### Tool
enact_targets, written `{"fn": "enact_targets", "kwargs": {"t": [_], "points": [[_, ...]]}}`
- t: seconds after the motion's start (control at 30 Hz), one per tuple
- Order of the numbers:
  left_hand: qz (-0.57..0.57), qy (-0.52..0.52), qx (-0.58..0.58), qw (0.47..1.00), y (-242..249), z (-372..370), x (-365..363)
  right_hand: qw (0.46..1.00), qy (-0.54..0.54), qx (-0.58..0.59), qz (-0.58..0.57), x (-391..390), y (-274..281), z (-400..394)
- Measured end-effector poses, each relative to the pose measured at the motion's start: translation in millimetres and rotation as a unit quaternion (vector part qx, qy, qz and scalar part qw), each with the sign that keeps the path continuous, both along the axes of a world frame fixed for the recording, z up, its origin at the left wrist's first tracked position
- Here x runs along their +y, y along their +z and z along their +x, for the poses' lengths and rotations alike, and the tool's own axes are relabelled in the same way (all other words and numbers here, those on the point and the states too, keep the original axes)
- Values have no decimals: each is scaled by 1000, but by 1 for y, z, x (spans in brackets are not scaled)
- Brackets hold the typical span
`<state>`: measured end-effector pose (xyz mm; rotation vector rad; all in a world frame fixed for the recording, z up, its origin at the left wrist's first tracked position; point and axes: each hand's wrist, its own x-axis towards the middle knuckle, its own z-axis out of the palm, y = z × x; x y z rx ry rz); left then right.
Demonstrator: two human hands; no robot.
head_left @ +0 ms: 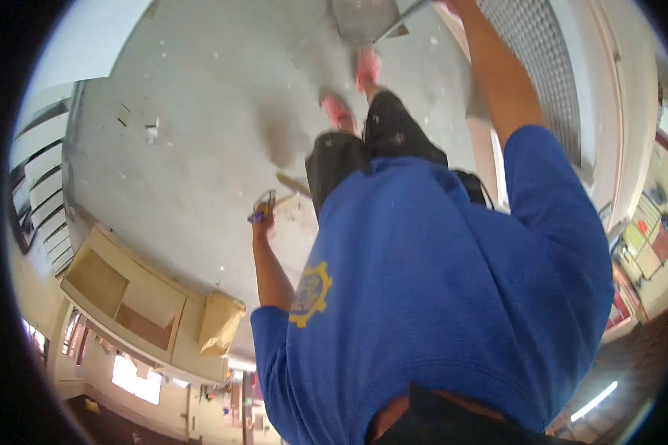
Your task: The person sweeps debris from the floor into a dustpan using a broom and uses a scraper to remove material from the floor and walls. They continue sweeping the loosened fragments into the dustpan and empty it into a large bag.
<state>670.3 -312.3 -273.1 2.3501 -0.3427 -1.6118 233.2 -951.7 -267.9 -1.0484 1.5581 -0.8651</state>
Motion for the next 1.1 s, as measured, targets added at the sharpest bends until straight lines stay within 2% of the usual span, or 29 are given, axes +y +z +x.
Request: {"fn": "enact_targets", "kwargs": {"t": [0.03, 0.07, 0.13, 0.23, 0.37, 0.5, 0.53, 0.6, 0.73, 0.83, 0.93, 0.97, 1.07, 1.1], "points": [[23, -23, -2, 999, 14, -2, -3, 998, -62, -22, -4, 5, 22, 3], [19, 19, 3, 1000, 34, -11, -9, 991, -125, -45, 5, 17, 31, 0], [-17, 17, -28, 999, 25, -14, 11, 992, 22, -111, -48, 36, 35, -34], [-53, 13, -94, 994, 38, -43, 5, 999, 12, -47, -24, 53, 91, -57], [-1, 1, -71, 997, 30, -56, -27, 997, -3, -73, -21, 55, 113, -96], [-26, -8, -32, 999, 13, -76, -83, 998, -20, -62, -7, 48, 126, -137], [-27, -35, -10, 999, 11, -78, -94, 998, -24, -61, -1, 57, 126, -145], [-34, -16, 14, 999, 23, -89, -136, 997, -50, -60, 27, 56, 120, -159], [-82, -85, -5, 993, 33, -96, -201, 995, -56, 28, 73, 40, 96, -172], [-97, -124, -1, 988, 23, -90, -243, 990, -108, 24, 85, 24, 63, -170], [-119, -76, 32, 990, 8, -76, -282, 982, -126, 98, 105, -1, 48, -159], [-93, -46, 48, 993, 2, -64, -290, 991, -84, 69, 77, -10, 39, -163], [-52, 29, 93, 994, -25, -39, -334, 984, -117, 59, 124, -46, 51, -143], [-44, 48, 104, 992, -21, -34, -345, 980, -123, 113, 112, -56, 65, -130]]}}
